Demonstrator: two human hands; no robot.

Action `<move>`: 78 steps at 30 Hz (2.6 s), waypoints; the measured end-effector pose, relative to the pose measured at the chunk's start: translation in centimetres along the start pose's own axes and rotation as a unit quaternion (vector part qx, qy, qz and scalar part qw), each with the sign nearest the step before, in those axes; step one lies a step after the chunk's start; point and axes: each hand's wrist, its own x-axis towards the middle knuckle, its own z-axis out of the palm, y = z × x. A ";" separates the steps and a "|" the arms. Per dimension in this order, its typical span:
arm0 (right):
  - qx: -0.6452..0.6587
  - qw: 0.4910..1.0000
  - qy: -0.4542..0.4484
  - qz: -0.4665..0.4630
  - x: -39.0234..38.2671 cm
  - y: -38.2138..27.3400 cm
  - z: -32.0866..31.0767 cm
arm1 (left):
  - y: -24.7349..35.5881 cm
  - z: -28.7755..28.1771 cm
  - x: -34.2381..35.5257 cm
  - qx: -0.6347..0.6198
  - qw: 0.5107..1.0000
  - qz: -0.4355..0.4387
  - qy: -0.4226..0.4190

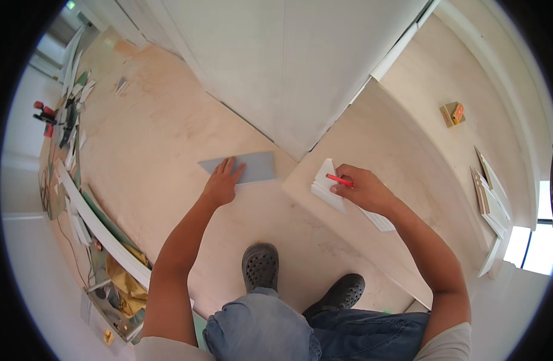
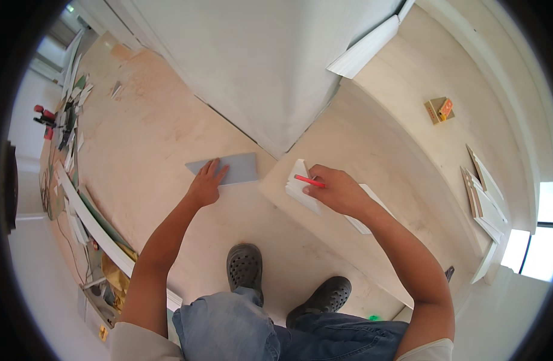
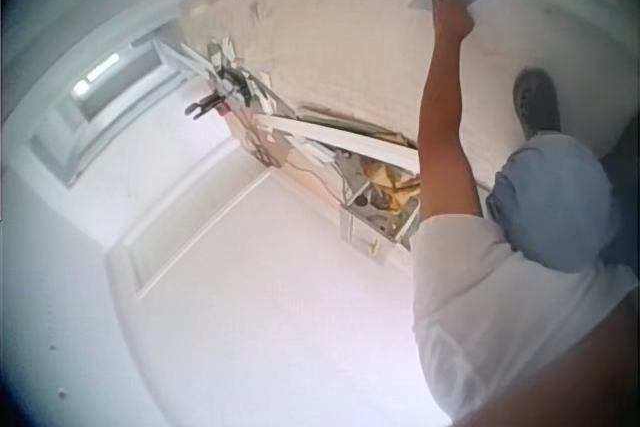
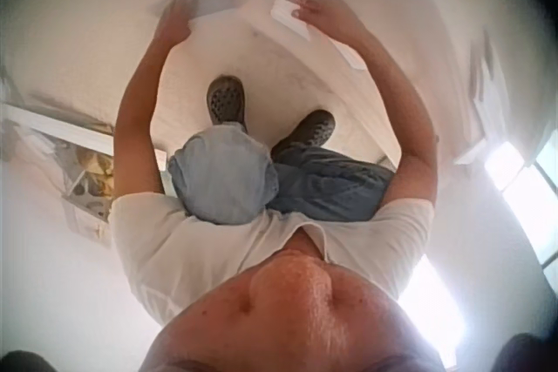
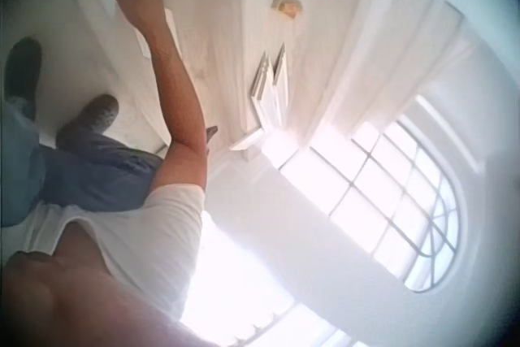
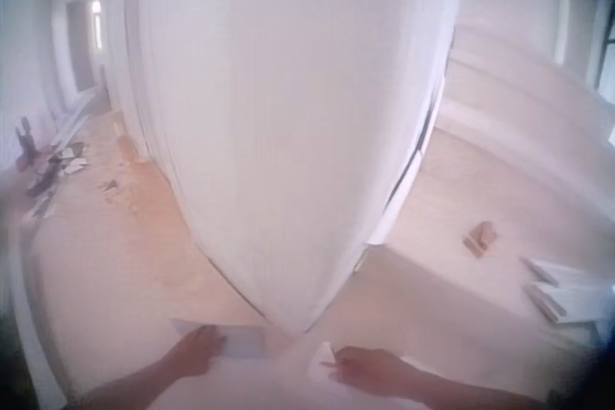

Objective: Measure, mark, and dry-fit crown molding or trim pieces on a staircase and wall.

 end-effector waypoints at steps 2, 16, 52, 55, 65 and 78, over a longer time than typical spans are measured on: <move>0.006 0.999 0.026 -0.020 0.6 1.0 0.8 | -0.4 -0.2 1.4 0.014 1.000 0.020 -0.015; -0.111 0.984 0.132 -0.041 4.1 3.2 4.3 | -1.1 -1.6 2.7 0.029 0.999 0.037 -0.025; 0.088 0.985 0.144 -0.020 1.5 3.3 1.1 | 11.5 -7.0 10.2 -0.601 0.763 -0.112 0.211; 0.088 0.983 0.159 -0.012 1.3 2.8 1.3 | 12.1 -7.0 10.2 -0.641 0.728 -0.124 0.210; 0.098 0.954 0.272 -0.086 2.7 0.1 2.8 | 12.8 -4.4 10.7 -0.691 0.677 -0.159 0.198; -0.026 0.914 0.368 -0.170 6.5 0.0 5.8 | 14.4 -7.6 9.0 -0.649 0.694 -0.095 0.296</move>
